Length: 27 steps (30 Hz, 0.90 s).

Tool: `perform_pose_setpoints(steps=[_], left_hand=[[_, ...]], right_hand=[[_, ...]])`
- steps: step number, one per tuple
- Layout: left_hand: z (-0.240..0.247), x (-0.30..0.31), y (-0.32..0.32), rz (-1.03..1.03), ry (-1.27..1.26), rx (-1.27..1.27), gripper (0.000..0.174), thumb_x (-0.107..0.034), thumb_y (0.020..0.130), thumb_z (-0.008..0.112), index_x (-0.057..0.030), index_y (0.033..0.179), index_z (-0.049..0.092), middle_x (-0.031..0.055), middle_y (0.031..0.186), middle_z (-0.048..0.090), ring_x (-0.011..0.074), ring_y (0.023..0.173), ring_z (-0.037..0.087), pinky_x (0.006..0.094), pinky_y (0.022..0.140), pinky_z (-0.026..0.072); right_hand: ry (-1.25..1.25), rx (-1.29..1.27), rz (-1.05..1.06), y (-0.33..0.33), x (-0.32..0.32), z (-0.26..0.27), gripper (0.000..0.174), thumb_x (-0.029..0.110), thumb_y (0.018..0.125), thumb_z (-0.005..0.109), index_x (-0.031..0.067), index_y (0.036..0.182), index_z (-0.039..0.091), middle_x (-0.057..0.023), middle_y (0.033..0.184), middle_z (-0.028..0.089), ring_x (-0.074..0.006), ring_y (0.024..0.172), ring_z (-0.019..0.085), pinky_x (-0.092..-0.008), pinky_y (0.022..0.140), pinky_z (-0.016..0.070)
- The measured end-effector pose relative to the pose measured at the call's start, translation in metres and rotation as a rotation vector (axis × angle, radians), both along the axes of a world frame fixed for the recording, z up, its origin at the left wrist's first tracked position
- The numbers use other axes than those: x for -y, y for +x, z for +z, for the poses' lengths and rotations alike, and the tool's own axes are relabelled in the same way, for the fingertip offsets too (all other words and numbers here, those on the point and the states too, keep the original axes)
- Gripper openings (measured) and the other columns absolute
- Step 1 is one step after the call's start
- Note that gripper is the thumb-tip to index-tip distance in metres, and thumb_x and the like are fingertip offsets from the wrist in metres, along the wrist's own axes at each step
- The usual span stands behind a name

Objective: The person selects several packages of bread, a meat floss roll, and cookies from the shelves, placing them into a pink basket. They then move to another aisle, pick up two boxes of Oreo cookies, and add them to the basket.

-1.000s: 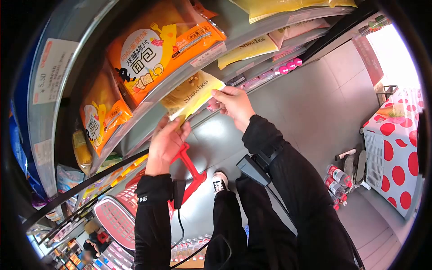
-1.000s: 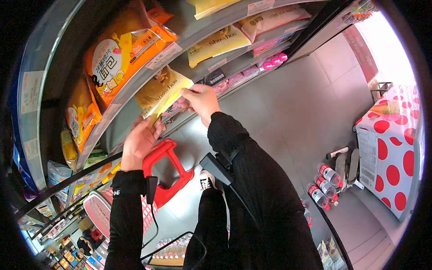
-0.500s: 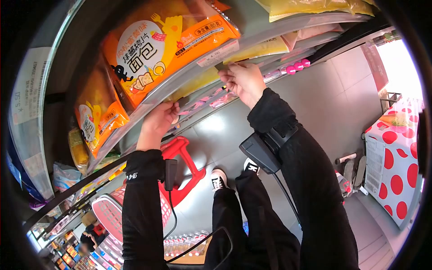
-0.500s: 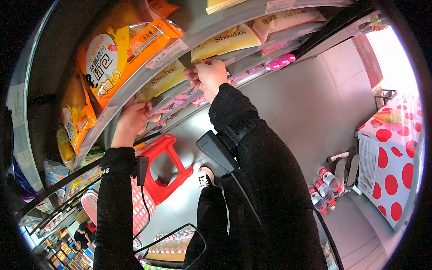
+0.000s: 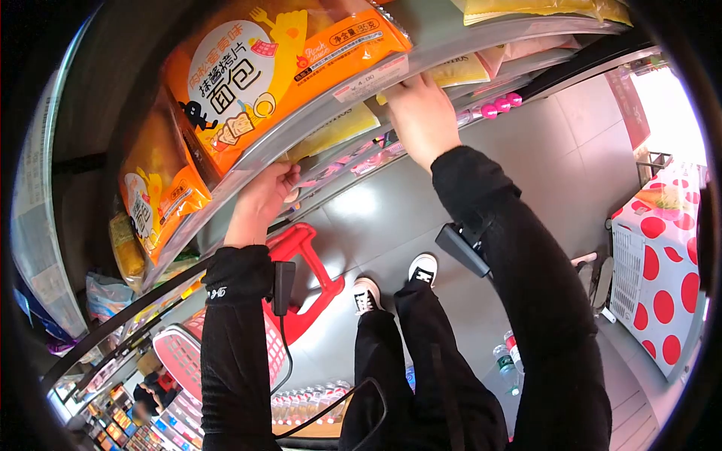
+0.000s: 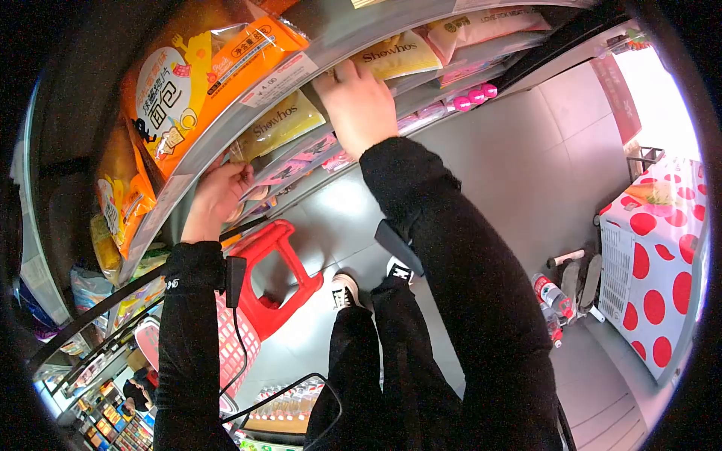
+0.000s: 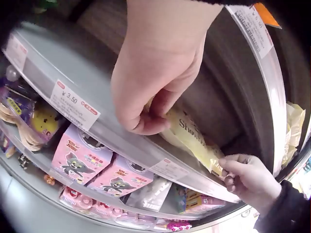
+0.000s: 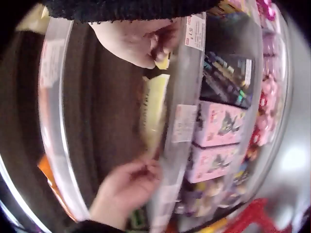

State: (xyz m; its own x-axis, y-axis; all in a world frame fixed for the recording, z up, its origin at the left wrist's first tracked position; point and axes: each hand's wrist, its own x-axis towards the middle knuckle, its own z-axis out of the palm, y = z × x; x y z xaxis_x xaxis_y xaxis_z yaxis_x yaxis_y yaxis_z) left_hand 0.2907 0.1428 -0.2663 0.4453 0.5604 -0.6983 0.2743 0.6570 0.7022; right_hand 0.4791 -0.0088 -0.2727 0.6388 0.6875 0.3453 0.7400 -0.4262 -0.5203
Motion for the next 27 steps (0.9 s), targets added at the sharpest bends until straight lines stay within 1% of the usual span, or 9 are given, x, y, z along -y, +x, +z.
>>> perform_pose_setpoints(steps=[1, 2, 8, 10, 14, 16, 19, 26, 27], left_hand=[[-0.002, -0.002, -0.001, 0.023, -0.016, 0.005, 0.041, 0.007, 0.074, 0.046, -0.0085, 0.112, 0.040, 0.0129, 0.086, 0.051, 0.0207, 0.070, 0.051, 0.0284, 0.060, 0.0453], [0.001, 0.000, 0.000, 0.023, -0.017, 0.002, 0.041, 0.007, 0.074, 0.046, -0.0085, 0.112, 0.040, 0.0129, 0.086, 0.051, 0.0207, 0.070, 0.051, 0.0284, 0.060, 0.0453], [0.002, 0.004, 0.001, 0.045, -0.016, 0.018, 0.030, 0.005, 0.076, 0.048, -0.0069, 0.103, 0.046, 0.0102, 0.088, 0.051, 0.0193, 0.072, 0.051, 0.0272, 0.061, 0.0455], [-0.005, 0.002, -0.003, 0.011, 0.029, 0.119, 0.014, 0.001, 0.076, 0.050, -0.0010, 0.090, 0.050, 0.0087, 0.081, 0.053, 0.0196, 0.071, 0.054, 0.0269, 0.060, 0.0457], [-0.004, 0.012, 0.009, 0.031, 0.080, 0.104, 0.014, 0.002, 0.076, 0.050, -0.0005, 0.090, 0.050, 0.0086, 0.081, 0.053, 0.0195, 0.069, 0.054, 0.0273, 0.060, 0.0453], [-0.006, 0.014, 0.014, -0.067, 0.066, 0.090, 0.032, 0.007, 0.076, 0.046, -0.0051, 0.105, 0.047, 0.0077, 0.093, 0.052, 0.0168, 0.069, 0.051, 0.0250, 0.061, 0.0446], [-0.008, 0.020, 0.017, -0.051, 0.077, 0.097, 0.036, 0.007, 0.075, 0.046, -0.0034, 0.109, 0.045, 0.0075, 0.093, 0.052, 0.0159, 0.069, 0.051, 0.0238, 0.060, 0.0443], [0.002, 0.029, 0.006, -0.131, 0.171, 0.090, 0.042, 0.003, 0.074, 0.051, 0.0007, 0.115, 0.039, 0.0091, 0.093, 0.052, 0.0135, 0.066, 0.052, 0.0213, 0.056, 0.0425], [0.009, 0.038, 0.000, -0.115, 0.335, 0.022, 0.044, 0.000, 0.074, 0.052, 0.0017, 0.116, 0.037, 0.0101, 0.095, 0.051, 0.0129, 0.066, 0.051, 0.0212, 0.056, 0.0420]], right_hand=[[-0.001, 0.181, 0.091, 0.004, 0.000, -0.003, 0.015, 0.014, 0.068, 0.051, 0.0070, 0.079, 0.058, -0.0097, 0.087, 0.050, -0.0250, 0.082, 0.052, -0.0371, 0.066, 0.0431], [-0.003, 0.361, 0.183, 0.007, -0.002, -0.005, 0.013, 0.014, 0.068, 0.050, 0.0077, 0.075, 0.059, -0.0094, 0.090, 0.050, -0.0240, 0.083, 0.052, -0.0357, 0.066, 0.0432], [-0.122, 0.451, 0.290, 0.023, -0.010, -0.010, 0.011, 0.014, 0.066, 0.051, 0.0085, 0.072, 0.059, -0.0083, 0.073, 0.055, -0.0247, 0.078, 0.054, -0.0359, 0.061, 0.0460], [-0.181, 0.412, 0.330, 0.023, -0.004, -0.005, 0.012, 0.014, 0.066, 0.050, 0.0078, 0.071, 0.059, -0.0087, 0.075, 0.056, -0.0253, 0.079, 0.054, -0.0358, 0.062, 0.0461], [-0.287, 0.370, 0.370, 0.018, 0.010, 0.005, 0.011, 0.009, 0.065, 0.050, 0.0058, 0.071, 0.059, -0.0100, 0.081, 0.054, -0.0264, 0.082, 0.053, -0.0354, 0.065, 0.0457], [-0.315, 0.340, 0.396, 0.018, 0.017, 0.011, 0.015, 0.007, 0.065, 0.050, 0.0051, 0.077, 0.058, -0.0115, 0.084, 0.053, -0.0275, 0.081, 0.053, -0.0362, 0.064, 0.0453], [-0.286, 0.152, 0.360, 0.016, 0.026, 0.015, 0.028, 0.002, 0.068, 0.046, 0.0041, 0.095, 0.052, -0.0130, 0.085, 0.052, -0.0296, 0.082, 0.052, -0.0372, 0.067, 0.0437], [-0.163, -0.082, 0.305, -0.020, 0.049, 0.026, 0.032, -0.002, 0.070, 0.043, 0.0052, 0.101, 0.049, -0.0142, 0.092, 0.050, -0.0313, 0.082, 0.050, -0.0374, 0.068, 0.0429], [-0.162, -0.161, 0.289, -0.031, 0.053, 0.032, 0.030, -0.002, 0.073, 0.042, 0.0049, 0.101, 0.049, -0.0148, 0.091, 0.050, -0.0324, 0.081, 0.051, -0.0378, 0.068, 0.0423]])
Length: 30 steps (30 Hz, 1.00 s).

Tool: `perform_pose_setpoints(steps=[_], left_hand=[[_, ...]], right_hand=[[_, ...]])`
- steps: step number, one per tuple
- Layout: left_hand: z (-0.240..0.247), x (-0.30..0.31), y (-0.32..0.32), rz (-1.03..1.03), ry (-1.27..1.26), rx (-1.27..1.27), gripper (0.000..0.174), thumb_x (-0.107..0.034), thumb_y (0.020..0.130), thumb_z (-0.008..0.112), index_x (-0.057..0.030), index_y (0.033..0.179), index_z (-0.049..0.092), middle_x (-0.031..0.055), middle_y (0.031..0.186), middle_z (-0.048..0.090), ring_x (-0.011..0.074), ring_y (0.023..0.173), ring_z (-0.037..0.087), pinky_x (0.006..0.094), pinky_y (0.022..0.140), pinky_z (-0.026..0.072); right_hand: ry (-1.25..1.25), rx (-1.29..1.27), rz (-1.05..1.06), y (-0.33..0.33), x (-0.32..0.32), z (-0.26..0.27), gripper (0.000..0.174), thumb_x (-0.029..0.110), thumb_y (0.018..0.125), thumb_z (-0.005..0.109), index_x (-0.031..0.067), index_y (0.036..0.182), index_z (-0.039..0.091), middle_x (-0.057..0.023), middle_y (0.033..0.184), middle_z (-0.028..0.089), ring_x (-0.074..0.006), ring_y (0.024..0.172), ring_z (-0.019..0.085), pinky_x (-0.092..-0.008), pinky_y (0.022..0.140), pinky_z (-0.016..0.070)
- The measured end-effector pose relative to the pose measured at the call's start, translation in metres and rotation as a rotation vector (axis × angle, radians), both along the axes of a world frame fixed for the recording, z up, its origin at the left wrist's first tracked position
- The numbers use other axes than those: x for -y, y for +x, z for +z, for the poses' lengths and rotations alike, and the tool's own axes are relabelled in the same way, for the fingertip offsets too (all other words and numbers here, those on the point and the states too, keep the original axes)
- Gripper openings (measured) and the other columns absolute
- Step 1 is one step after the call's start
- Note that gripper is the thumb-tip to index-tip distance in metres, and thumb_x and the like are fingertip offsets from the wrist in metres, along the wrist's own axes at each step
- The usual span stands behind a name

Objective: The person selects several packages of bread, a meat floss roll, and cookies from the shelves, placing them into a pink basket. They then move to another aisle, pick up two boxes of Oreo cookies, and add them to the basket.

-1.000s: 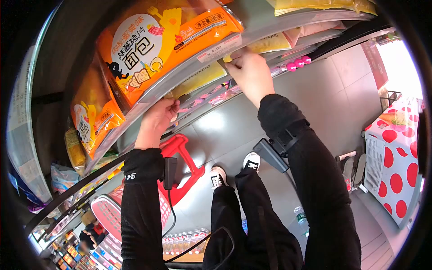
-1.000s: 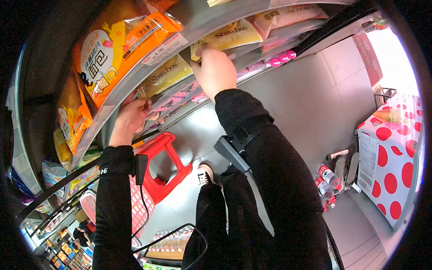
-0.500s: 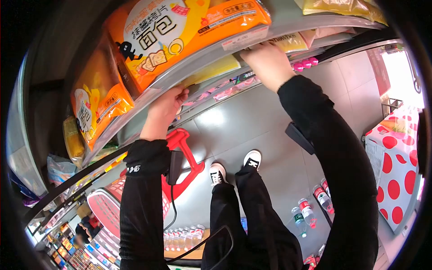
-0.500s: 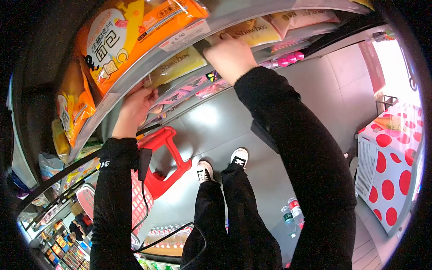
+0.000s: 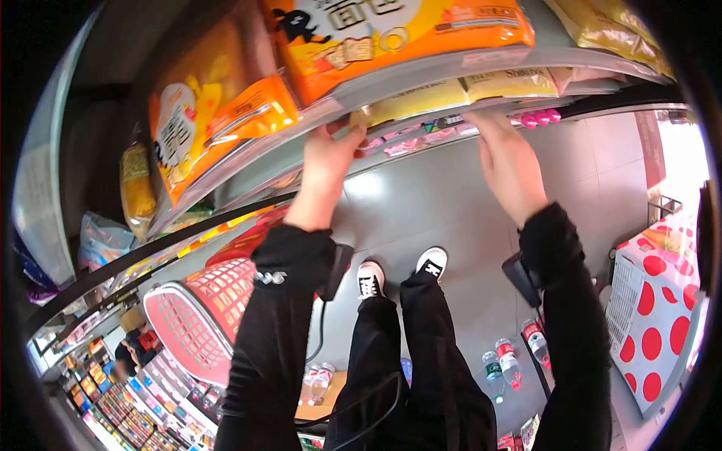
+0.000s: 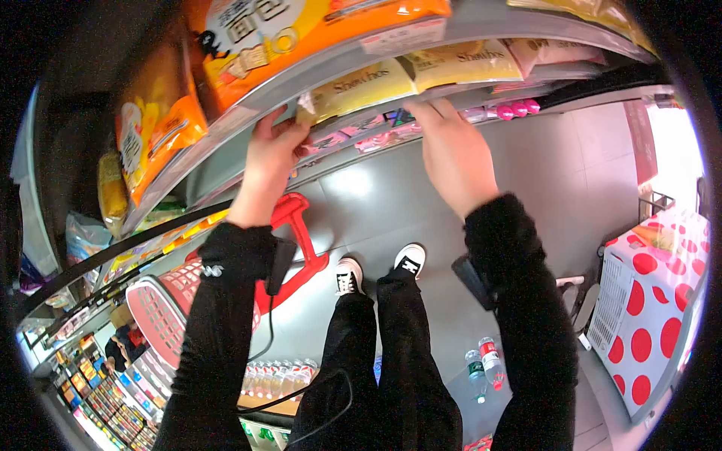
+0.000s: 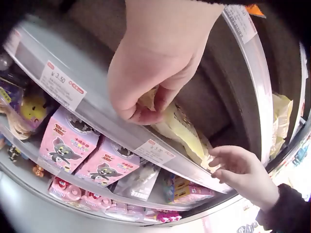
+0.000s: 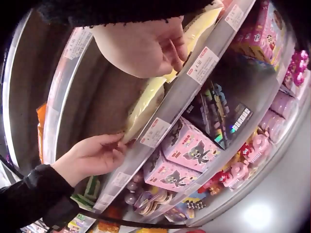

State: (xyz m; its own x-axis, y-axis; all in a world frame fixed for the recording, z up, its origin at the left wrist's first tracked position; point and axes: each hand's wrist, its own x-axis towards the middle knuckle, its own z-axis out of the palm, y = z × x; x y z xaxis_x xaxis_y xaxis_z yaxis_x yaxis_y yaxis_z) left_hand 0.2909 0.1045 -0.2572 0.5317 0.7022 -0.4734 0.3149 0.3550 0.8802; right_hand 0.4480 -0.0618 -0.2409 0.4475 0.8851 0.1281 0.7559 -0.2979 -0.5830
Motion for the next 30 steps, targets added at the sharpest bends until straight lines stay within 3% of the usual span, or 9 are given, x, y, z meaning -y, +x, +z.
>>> perform_pose_setpoints(steps=[1, 3, 9, 14, 15, 18, 22, 25, 30], left_hand=[[0.006, 0.010, -0.008, 0.029, 0.167, -0.058, 0.047, -0.002, 0.074, 0.054, 0.0026, 0.117, 0.035, 0.0111, 0.096, 0.050, 0.0124, 0.065, 0.051, 0.0210, 0.055, 0.0415], [0.004, 0.029, -0.035, 0.060, 0.227, -0.003, 0.048, -0.003, 0.076, 0.052, 0.0021, 0.119, 0.032, 0.0109, 0.098, 0.050, 0.0110, 0.067, 0.051, 0.0218, 0.057, 0.0417], [0.023, 0.107, -0.120, 0.198, -0.082, 0.011, 0.028, 0.003, 0.079, 0.044, -0.0005, 0.106, 0.044, 0.0076, 0.097, 0.053, 0.0109, 0.067, 0.051, 0.0226, 0.061, 0.0426], [0.066, 0.132, -0.190, 0.271, -0.112, 0.017, 0.023, 0.002, 0.080, 0.041, 0.0015, 0.103, 0.046, 0.0083, 0.092, 0.055, 0.0118, 0.068, 0.051, 0.0232, 0.063, 0.0421], [0.081, 0.131, -0.201, 0.295, -0.122, 0.016, 0.022, 0.002, 0.080, 0.041, 0.0017, 0.102, 0.046, 0.0087, 0.091, 0.055, 0.0123, 0.068, 0.051, 0.0236, 0.062, 0.0421], [0.130, 0.126, -0.241, 0.287, -0.008, 0.045, 0.019, 0.005, 0.079, 0.040, 0.0033, 0.097, 0.047, 0.0109, 0.086, 0.056, 0.0146, 0.066, 0.051, 0.0257, 0.060, 0.0426], [0.168, 0.101, -0.323, 0.296, 0.048, 0.095, 0.017, -0.003, 0.081, 0.043, 0.0025, 0.096, 0.049, 0.0128, 0.082, 0.056, 0.0155, 0.065, 0.052, 0.0264, 0.060, 0.0431], [0.156, 0.066, -0.395, 0.474, -0.041, -0.053, 0.019, -0.004, 0.082, 0.044, 0.0027, 0.099, 0.048, 0.0110, 0.083, 0.056, 0.0133, 0.066, 0.053, 0.0238, 0.060, 0.0427], [0.095, 0.009, -0.517, 0.551, -0.153, -0.341, 0.020, -0.007, 0.079, 0.045, -0.0013, 0.097, 0.048, 0.0091, 0.083, 0.055, 0.0141, 0.064, 0.055, 0.0239, 0.057, 0.0437]], right_hand=[[-0.005, -0.072, -0.034, -0.013, 0.004, 0.002, 0.028, -0.001, 0.073, 0.043, 0.0042, 0.100, 0.049, -0.0157, 0.089, 0.051, -0.0336, 0.080, 0.051, -0.0382, 0.067, 0.0418], [0.023, -0.271, -0.047, -0.042, 0.014, 0.004, 0.027, -0.002, 0.074, 0.043, 0.0034, 0.100, 0.049, -0.0164, 0.089, 0.051, -0.0340, 0.079, 0.051, -0.0374, 0.068, 0.0418], [-0.039, -0.644, -0.067, -0.150, 0.039, 0.003, 0.027, -0.001, 0.073, 0.048, 0.0031, 0.099, 0.048, -0.0153, 0.091, 0.052, -0.0315, 0.081, 0.052, -0.0341, 0.069, 0.0429], [-0.104, -0.877, 0.087, -0.229, 0.042, 0.032, 0.024, -0.001, 0.072, 0.051, 0.0016, 0.095, 0.048, -0.0152, 0.085, 0.052, -0.0314, 0.075, 0.052, -0.0343, 0.065, 0.0428], [-0.065, -0.786, 0.179, -0.242, 0.040, 0.034, 0.023, 0.001, 0.071, 0.052, 0.0014, 0.094, 0.049, -0.0146, 0.084, 0.052, -0.0314, 0.076, 0.052, -0.0357, 0.066, 0.0427], [-0.086, -0.851, 0.308, -0.279, 0.027, 0.054, 0.022, 0.002, 0.071, 0.051, 0.0014, 0.093, 0.049, -0.0143, 0.085, 0.053, -0.0310, 0.080, 0.052, -0.0369, 0.069, 0.0420], [0.007, -0.789, 0.464, -0.325, 0.001, 0.084, 0.025, 0.002, 0.072, 0.050, 0.0021, 0.096, 0.047, -0.0134, 0.087, 0.052, -0.0301, 0.079, 0.052, -0.0355, 0.068, 0.0425], [0.084, -0.755, 0.559, -0.358, -0.020, 0.101, 0.025, 0.003, 0.072, 0.050, 0.0019, 0.096, 0.047, -0.0119, 0.085, 0.052, -0.0285, 0.075, 0.052, -0.0344, 0.064, 0.0426], [0.065, -0.708, 0.701, -0.408, -0.045, 0.114, 0.020, 0.005, 0.073, 0.049, 0.0024, 0.093, 0.048, -0.0099, 0.083, 0.051, -0.0270, 0.073, 0.052, -0.0344, 0.063, 0.0419]])
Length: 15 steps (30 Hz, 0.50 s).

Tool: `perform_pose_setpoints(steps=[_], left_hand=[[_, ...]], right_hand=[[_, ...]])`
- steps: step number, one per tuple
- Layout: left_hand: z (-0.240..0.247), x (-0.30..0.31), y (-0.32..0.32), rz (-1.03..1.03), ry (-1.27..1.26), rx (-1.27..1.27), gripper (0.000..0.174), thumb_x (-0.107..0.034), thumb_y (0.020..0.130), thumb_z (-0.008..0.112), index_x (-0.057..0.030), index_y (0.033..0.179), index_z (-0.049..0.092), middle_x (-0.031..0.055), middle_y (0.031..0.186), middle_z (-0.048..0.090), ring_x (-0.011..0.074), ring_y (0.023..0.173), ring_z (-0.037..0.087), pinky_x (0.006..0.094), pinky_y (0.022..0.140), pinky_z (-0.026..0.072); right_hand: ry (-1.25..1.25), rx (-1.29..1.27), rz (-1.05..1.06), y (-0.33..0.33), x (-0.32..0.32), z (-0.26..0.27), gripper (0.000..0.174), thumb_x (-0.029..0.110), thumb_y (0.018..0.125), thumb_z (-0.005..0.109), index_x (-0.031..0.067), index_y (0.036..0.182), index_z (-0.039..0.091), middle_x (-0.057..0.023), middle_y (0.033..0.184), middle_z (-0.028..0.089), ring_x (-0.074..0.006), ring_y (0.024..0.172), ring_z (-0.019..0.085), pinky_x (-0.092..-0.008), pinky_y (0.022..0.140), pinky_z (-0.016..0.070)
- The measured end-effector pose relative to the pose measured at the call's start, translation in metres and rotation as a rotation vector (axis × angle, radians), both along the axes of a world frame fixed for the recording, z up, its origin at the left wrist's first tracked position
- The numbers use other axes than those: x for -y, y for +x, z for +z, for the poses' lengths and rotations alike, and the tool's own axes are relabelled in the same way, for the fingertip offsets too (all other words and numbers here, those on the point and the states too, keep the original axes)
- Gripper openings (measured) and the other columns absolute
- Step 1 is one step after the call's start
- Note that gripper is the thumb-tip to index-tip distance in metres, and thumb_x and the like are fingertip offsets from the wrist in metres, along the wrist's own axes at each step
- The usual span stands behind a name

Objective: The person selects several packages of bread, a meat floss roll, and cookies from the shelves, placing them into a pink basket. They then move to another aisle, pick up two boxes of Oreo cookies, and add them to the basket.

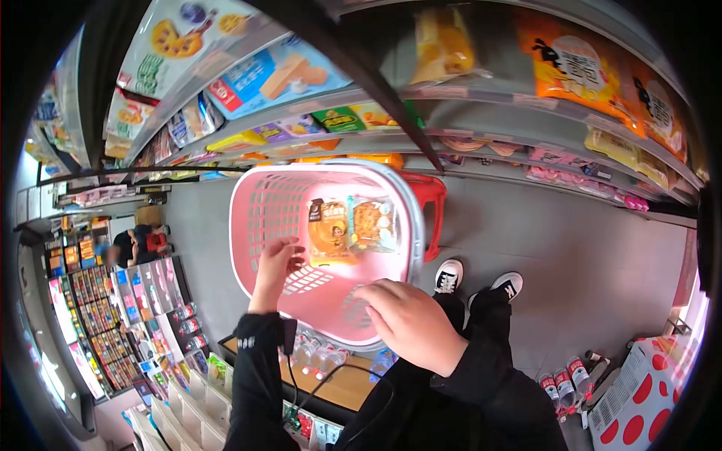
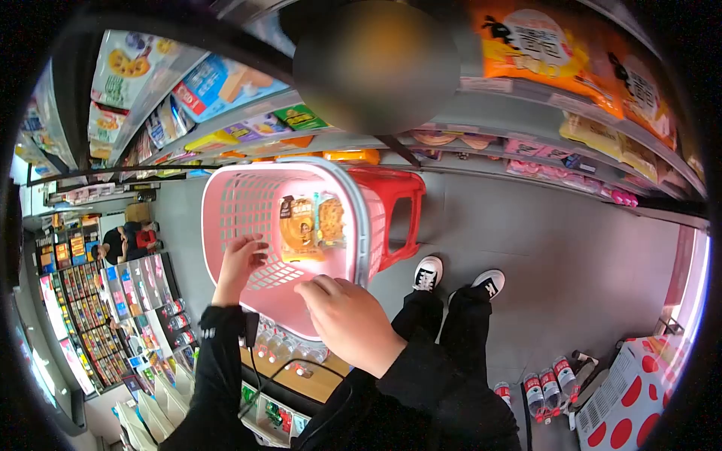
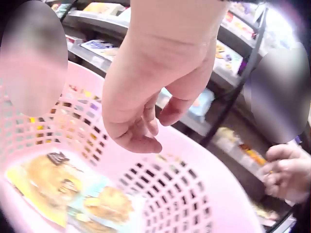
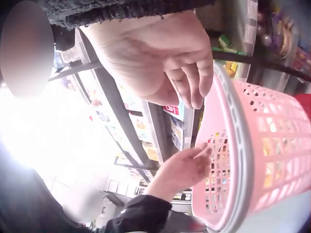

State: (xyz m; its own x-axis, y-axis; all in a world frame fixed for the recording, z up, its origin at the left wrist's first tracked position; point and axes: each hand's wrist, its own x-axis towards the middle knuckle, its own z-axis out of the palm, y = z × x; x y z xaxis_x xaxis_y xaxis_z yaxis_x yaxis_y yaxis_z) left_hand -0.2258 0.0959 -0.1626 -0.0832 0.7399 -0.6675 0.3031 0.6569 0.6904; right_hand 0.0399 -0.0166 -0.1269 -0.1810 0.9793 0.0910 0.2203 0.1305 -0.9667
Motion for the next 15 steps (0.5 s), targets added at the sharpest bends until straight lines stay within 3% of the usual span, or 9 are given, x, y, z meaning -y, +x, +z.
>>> perform_pose_setpoints(steps=[4, 6, 9, 11, 14, 15], left_hand=[[-0.050, -0.030, -0.062, 0.064, -0.116, -0.132, 0.021, -0.005, 0.077, 0.044, 0.0002, 0.097, 0.048, 0.0086, 0.080, 0.055, 0.0145, 0.062, 0.054, 0.0254, 0.054, 0.0434], [-0.078, -0.038, -0.085, 0.107, -0.270, -0.183, 0.023, -0.003, 0.074, 0.046, -0.0008, 0.097, 0.048, 0.0091, 0.080, 0.054, 0.0187, 0.064, 0.054, 0.0315, 0.055, 0.0436], [-0.111, -0.045, -0.095, 0.128, -0.459, -0.057, 0.026, -0.001, 0.071, 0.047, -0.0025, 0.097, 0.048, 0.0097, 0.078, 0.053, 0.0220, 0.065, 0.053, 0.0357, 0.055, 0.0435], [-0.130, -0.042, -0.096, 0.122, -0.448, -0.137, 0.023, -0.002, 0.070, 0.049, -0.0014, 0.093, 0.050, 0.0112, 0.078, 0.052, 0.0250, 0.066, 0.053, 0.0387, 0.055, 0.0437], [-0.164, -0.039, -0.115, -0.719, -0.339, -0.556, 0.002, -0.002, 0.065, 0.057, -0.0042, 0.066, 0.058, 0.0064, 0.065, 0.056, 0.0191, 0.061, 0.056, 0.0311, 0.057, 0.0461], [-0.174, -0.036, -0.123, -0.721, -0.344, -0.548, 0.002, -0.002, 0.065, 0.057, -0.0042, 0.066, 0.058, 0.0064, 0.065, 0.056, 0.0191, 0.061, 0.056, 0.0311, 0.057, 0.0461]], right_hand=[[-0.075, 0.030, 0.148, -0.033, -0.001, -0.005, 0.018, 0.007, 0.076, 0.048, 0.0040, 0.093, 0.049, -0.0100, 0.086, 0.052, -0.0272, 0.079, 0.052, -0.0348, 0.067, 0.0417], [-0.113, 0.026, 0.190, -0.043, 0.001, -0.006, 0.018, 0.007, 0.075, 0.048, 0.0036, 0.093, 0.049, -0.0100, 0.087, 0.052, -0.0272, 0.079, 0.052, -0.0352, 0.068, 0.0418], [-0.192, -0.023, 0.220, -0.051, 0.006, -0.010, 0.017, 0.006, 0.075, 0.048, 0.0036, 0.092, 0.049, -0.0102, 0.086, 0.052, -0.0273, 0.079, 0.052, -0.0354, 0.067, 0.0418], [-0.234, -0.035, 0.216, -0.053, 0.007, -0.010, 0.016, 0.007, 0.076, 0.048, 0.0035, 0.091, 0.050, -0.0103, 0.084, 0.053, -0.0272, 0.078, 0.052, -0.0351, 0.067, 0.0419], [-0.237, -0.103, 0.185, -0.052, 0.005, -0.010, 0.016, 0.006, 0.075, 0.047, 0.0042, 0.091, 0.047, -0.0102, 0.083, 0.050, -0.0270, 0.076, 0.051, -0.0354, 0.064, 0.0408], [-0.245, -0.098, 0.185, -0.052, 0.004, -0.010, 0.016, 0.006, 0.075, 0.047, 0.0042, 0.091, 0.047, -0.0102, 0.083, 0.050, -0.0270, 0.076, 0.051, -0.0354, 0.064, 0.0408]])
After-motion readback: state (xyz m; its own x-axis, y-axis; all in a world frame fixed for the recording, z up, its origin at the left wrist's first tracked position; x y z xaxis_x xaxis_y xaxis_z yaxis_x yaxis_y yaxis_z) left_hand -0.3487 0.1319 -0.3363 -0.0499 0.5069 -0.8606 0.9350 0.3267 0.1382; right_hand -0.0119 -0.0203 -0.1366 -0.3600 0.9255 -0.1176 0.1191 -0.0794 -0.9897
